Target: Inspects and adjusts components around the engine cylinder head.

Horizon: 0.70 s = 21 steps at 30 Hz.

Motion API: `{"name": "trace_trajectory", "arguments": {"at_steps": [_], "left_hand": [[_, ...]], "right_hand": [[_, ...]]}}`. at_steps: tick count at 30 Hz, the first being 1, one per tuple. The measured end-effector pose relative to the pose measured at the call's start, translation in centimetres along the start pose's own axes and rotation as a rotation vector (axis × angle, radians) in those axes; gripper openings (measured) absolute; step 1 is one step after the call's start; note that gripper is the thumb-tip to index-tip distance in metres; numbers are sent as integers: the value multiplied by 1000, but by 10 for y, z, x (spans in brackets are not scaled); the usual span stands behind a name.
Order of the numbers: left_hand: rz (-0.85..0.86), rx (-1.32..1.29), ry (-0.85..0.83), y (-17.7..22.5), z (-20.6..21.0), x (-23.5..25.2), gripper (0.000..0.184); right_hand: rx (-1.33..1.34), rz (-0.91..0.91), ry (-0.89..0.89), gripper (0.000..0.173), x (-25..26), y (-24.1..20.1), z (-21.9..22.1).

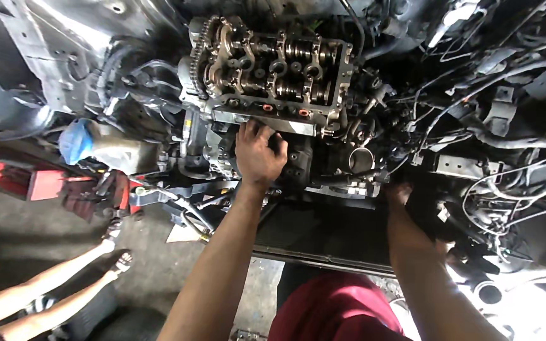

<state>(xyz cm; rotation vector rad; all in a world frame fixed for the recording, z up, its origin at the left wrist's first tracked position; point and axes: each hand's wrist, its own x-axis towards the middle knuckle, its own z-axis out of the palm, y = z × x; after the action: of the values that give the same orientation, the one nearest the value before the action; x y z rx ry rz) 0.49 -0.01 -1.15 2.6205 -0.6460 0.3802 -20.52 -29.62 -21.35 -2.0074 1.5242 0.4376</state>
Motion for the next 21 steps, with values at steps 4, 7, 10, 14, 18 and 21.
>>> {"name": "trace_trajectory", "arguments": {"at_steps": [4, 7, 10, 14, 18, 21], "left_hand": [[8, -2, 16, -2, 1, 0, 23], [12, 11, 21, -2, 1, 0, 23], [5, 11, 24, -1, 0, 0, 22], [7, -14, 20, -3, 1, -1, 23], [-10, -13, 21, -2, 0, -2, 21], [-35, -25, -9, 0, -1, -2, 21]], "right_hand": [[0, 11, 14, 58, 5, 1, 6], [-31, 39, -3, 57, 5, -2, 5], [-77, 42, -31, 59, 3, -6, 3], [-65, 54, -8, 62, -1, -9, -2], [-93, 108, 49, 61, -7, -14, -3], [-63, 79, 85, 59, -9, -13, 0]]}}
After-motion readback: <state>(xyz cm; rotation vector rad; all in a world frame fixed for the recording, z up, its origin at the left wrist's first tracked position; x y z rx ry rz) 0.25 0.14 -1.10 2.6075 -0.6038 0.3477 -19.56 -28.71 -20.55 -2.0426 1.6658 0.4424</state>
